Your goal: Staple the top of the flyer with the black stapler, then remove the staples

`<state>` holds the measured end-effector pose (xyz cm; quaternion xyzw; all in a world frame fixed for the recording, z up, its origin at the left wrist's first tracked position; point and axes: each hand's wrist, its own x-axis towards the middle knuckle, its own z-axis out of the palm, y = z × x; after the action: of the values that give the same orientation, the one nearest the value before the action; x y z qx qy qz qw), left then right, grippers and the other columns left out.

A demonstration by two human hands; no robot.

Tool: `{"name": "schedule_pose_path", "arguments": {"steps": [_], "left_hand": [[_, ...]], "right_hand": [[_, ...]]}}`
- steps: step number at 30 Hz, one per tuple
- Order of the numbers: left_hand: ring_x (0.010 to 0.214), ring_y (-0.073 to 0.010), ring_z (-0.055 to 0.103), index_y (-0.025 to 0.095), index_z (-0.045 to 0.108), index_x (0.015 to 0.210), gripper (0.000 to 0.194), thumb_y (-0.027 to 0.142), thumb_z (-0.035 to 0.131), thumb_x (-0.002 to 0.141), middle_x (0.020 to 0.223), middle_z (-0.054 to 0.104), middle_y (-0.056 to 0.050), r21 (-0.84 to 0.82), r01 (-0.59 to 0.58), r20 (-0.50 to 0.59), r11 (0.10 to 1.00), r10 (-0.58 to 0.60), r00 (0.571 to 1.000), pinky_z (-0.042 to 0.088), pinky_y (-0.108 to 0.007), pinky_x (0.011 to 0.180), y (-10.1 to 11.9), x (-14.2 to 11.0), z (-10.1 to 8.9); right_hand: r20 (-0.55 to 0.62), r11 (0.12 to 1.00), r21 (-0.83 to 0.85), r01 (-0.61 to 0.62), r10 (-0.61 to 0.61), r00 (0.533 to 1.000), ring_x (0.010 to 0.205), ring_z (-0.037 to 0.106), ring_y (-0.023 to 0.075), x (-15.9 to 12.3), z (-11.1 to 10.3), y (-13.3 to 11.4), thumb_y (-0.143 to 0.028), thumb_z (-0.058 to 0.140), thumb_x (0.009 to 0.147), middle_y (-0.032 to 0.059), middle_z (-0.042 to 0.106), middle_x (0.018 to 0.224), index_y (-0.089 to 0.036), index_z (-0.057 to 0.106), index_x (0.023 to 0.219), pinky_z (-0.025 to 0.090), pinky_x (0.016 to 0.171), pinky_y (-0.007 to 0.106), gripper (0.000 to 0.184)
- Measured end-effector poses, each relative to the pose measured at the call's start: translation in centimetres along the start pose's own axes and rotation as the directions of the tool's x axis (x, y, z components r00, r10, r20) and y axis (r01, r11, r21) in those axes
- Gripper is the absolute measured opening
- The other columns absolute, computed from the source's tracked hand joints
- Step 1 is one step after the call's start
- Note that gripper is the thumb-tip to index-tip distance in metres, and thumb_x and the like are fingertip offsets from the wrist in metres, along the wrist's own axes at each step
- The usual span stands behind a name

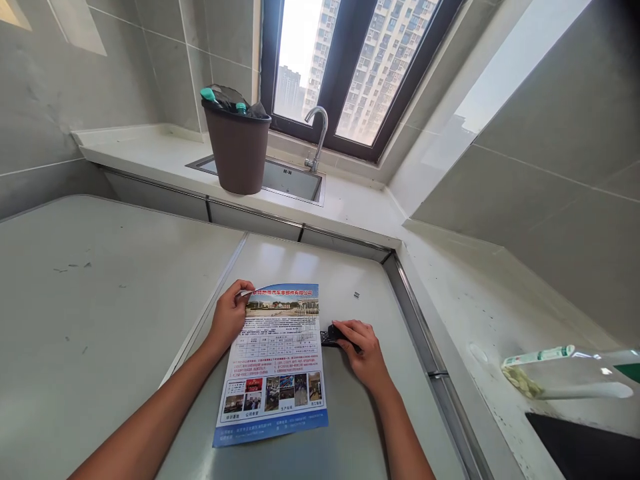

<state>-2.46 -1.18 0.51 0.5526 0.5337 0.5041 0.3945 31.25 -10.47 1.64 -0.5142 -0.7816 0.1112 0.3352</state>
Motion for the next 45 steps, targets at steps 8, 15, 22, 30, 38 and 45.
{"name": "schedule_pose_path", "arguments": {"steps": [8, 15, 22, 30, 38, 45], "left_hand": [[0.064, -0.0152, 0.056, 0.022, 0.065, 0.093, 0.019, 0.020, 0.047, 0.086, 0.092, 0.067, -0.003, 0.169, -0.113, 0.005, 0.979, 0.113, 0.994, 0.042, -0.027, 0.059, 0.1, -0.1, 0.6], [0.055, -0.0136, 0.049, 0.022, 0.064, 0.095, 0.016, 0.022, 0.050, 0.087, 0.072, 0.059, 0.002, 0.078, 0.003, -0.012, 0.997, -0.002, 1.000, 0.035, -0.025, 0.052, -0.6, 0.0, 0.1], [0.059, -0.0142, 0.050, 0.022, 0.067, 0.093, 0.019, 0.019, 0.050, 0.085, 0.079, 0.063, 0.001, 0.188, -0.069, -0.047, 0.980, 0.079, 0.996, 0.036, -0.026, 0.057, -0.4, 0.2, -0.3], [0.066, -0.0170, 0.058, 0.022, 0.066, 0.093, 0.019, 0.019, 0.048, 0.087, 0.089, 0.068, -0.002, 0.173, -0.103, 0.010, 0.980, 0.103, 0.995, 0.042, -0.028, 0.061, -0.3, 0.1, 0.3], [0.066, -0.0168, 0.055, 0.022, 0.066, 0.093, 0.021, 0.017, 0.048, 0.085, 0.091, 0.068, -0.002, 0.184, -0.113, 0.019, 0.976, 0.112, 0.994, 0.041, -0.029, 0.064, 0.0, 0.0, 0.7], [0.065, -0.0170, 0.054, 0.022, 0.066, 0.091, 0.020, 0.018, 0.048, 0.084, 0.090, 0.068, -0.002, 0.187, -0.097, 0.008, 0.978, 0.098, 0.995, 0.041, -0.030, 0.064, 0.1, -0.1, 0.8]], "right_hand": [[0.046, 0.998, 0.046, 0.031, -0.033, 0.998, 0.105, 0.064, 0.0242, 0.2, 0.6, -1.1, -0.025, 0.054, 0.102, 0.0068, 0.071, 0.116, -0.035, 0.060, 0.140, 0.046, 0.090, 0.044, 0.039], [0.067, 0.999, 0.016, 0.040, -0.041, 0.997, 0.106, 0.064, 0.0238, 0.2, 0.5, -1.1, -0.024, 0.053, 0.103, 0.0061, 0.070, 0.118, -0.035, 0.058, 0.142, 0.044, 0.090, 0.043, 0.041], [0.051, 0.999, -0.021, 0.033, -0.031, 0.998, 0.104, 0.065, 0.0240, 0.3, 0.2, -1.0, -0.023, 0.053, 0.102, 0.0060, 0.071, 0.116, -0.034, 0.061, 0.139, 0.045, 0.091, 0.044, 0.040], [0.058, 0.999, -0.006, 0.037, -0.036, 0.998, 0.103, 0.065, 0.0244, 0.1, 0.2, -0.9, -0.024, 0.052, 0.102, 0.0066, 0.071, 0.115, -0.035, 0.060, 0.140, 0.047, 0.088, 0.043, 0.040], [0.075, 0.999, -0.016, 0.048, -0.047, 0.996, 0.102, 0.064, 0.0232, 0.3, 0.7, -1.2, -0.023, 0.051, 0.103, 0.0057, 0.070, 0.115, -0.036, 0.058, 0.143, 0.044, 0.089, 0.043, 0.042], [0.088, 0.997, -0.033, 0.070, -0.067, 0.994, 0.103, 0.063, 0.0235, 0.4, 0.6, -1.8, -0.022, 0.051, 0.103, 0.0064, 0.070, 0.116, -0.035, 0.058, 0.142, 0.043, 0.089, 0.044, 0.042]]}}
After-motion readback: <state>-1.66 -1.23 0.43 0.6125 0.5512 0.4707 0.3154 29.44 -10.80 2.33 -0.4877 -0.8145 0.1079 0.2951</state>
